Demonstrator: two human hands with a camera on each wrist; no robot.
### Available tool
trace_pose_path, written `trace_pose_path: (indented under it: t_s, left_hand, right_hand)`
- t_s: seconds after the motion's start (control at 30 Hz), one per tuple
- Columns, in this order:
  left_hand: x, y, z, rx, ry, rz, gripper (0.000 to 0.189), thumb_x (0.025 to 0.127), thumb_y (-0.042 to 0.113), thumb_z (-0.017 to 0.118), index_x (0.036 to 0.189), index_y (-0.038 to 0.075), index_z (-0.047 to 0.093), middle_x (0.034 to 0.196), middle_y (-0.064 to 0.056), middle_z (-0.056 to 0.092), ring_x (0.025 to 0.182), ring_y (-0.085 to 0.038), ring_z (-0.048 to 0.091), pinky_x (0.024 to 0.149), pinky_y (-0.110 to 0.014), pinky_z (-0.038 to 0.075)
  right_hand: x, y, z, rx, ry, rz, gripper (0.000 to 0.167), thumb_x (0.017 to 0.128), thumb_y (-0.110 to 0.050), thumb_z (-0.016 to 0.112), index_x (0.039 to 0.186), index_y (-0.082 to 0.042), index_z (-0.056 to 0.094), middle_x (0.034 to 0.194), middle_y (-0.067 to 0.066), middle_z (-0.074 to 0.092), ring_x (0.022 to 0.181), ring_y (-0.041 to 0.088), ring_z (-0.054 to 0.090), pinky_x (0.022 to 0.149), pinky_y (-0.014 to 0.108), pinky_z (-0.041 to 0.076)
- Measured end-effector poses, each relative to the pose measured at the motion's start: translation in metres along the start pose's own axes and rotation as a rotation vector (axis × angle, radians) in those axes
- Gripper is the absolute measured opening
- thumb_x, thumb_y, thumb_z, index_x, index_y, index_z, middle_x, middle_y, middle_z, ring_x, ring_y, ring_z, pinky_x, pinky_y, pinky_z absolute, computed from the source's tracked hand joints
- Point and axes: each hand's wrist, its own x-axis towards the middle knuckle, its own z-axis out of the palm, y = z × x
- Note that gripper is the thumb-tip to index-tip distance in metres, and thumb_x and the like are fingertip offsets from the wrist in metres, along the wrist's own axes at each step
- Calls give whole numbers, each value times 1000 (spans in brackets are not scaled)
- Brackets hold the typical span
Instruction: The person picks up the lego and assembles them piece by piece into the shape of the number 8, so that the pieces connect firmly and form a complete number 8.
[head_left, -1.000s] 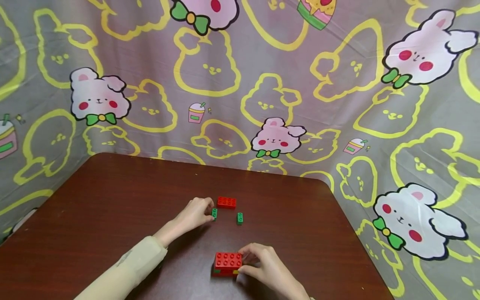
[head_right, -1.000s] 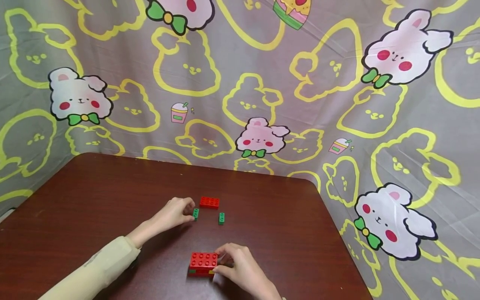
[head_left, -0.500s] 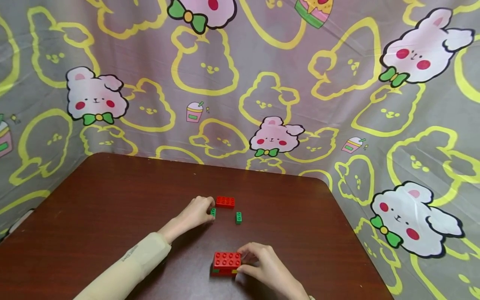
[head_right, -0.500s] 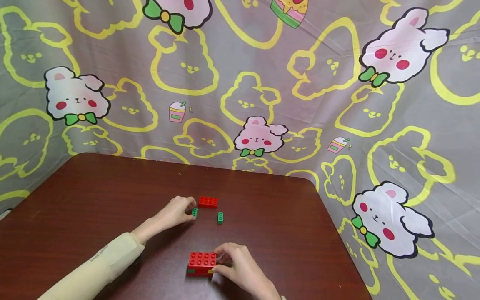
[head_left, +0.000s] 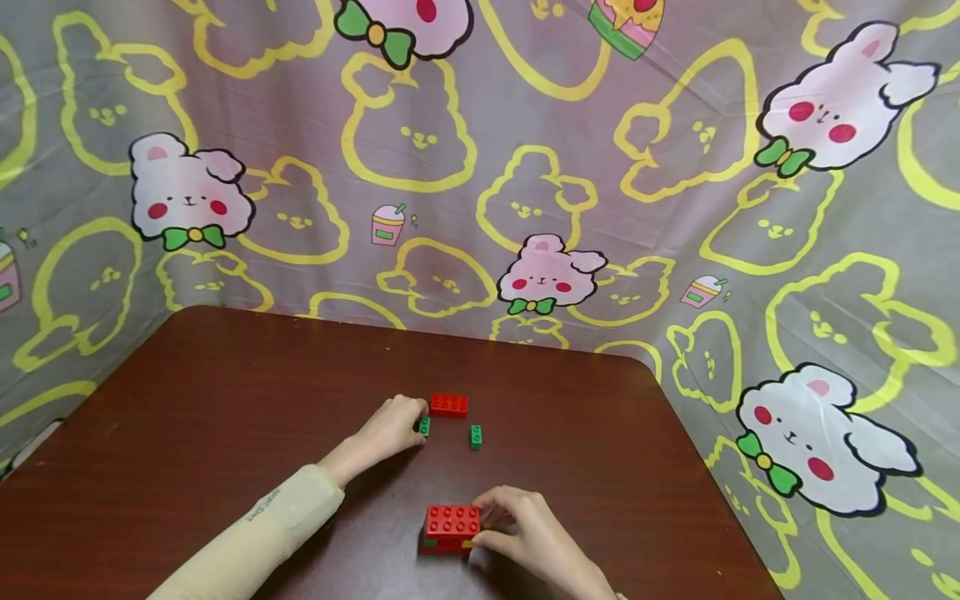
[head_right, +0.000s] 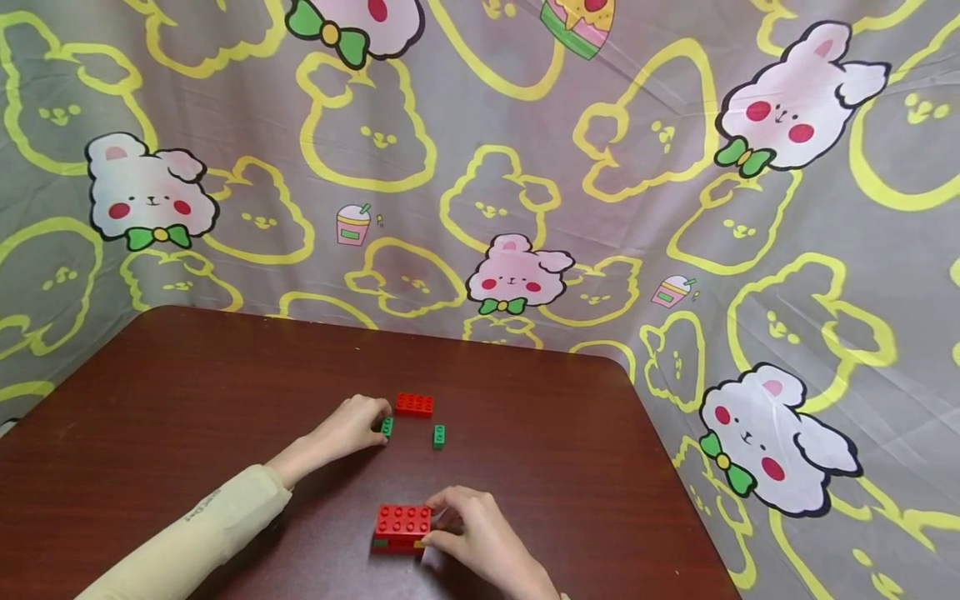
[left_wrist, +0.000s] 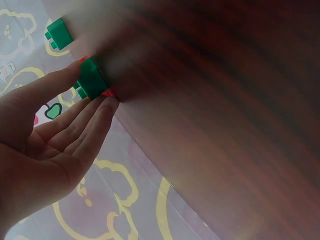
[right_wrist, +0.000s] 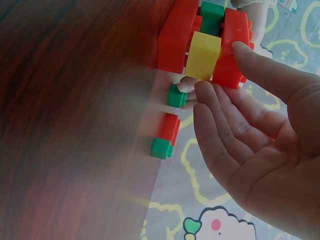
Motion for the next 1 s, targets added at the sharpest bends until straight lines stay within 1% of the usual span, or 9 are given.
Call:
trace_pose_path:
  t_s: [0.13,0.4,0.63,0.87,1.0]
  left_hand:
    - [1,0,1,10,1,-7,19,72,2,83,76,4,65,68,-4,61,61,-13,46,57,-28,41]
    - [4,-4,5,-1,-5,-23,16,74,2,82,81,3,67,71,-3,63,63,-13,50,59,-29,45]
    - [2,-4,3,-5,-2,-20,16,75,3,82,83,3,68,71,-2,64,64,-11,52,60,-28,47]
    - [-3,-4,-3,-3,8,5,18,75,6,83,86,2,70,71,-2,64,64,-10,52,60,-27,47]
    - [-6,-3,-5,1,5,7,19,75,8,83,88,2,70,73,-4,66,64,-9,52,60,-27,48]
  right_hand:
    - [0,0,0,9,-7,15,25,86,-23,77,105,-10,69,94,4,73,81,-1,66,72,20,56]
    - [0,-1,-1,22,-24,52,27,86,-28,77,105,-12,69,95,1,73,81,-2,65,72,20,56]
    - [0,-1,-1,8,-17,43,27,85,-28,78,105,-12,69,94,1,73,81,-2,65,71,19,56]
    - [2,-3,-3,32,-41,98,29,85,-31,78,106,-13,70,96,-1,72,81,-3,64,71,18,55]
    - [2,-2,-3,30,-40,94,29,85,-30,78,106,-13,70,96,-1,72,81,-2,65,72,19,56]
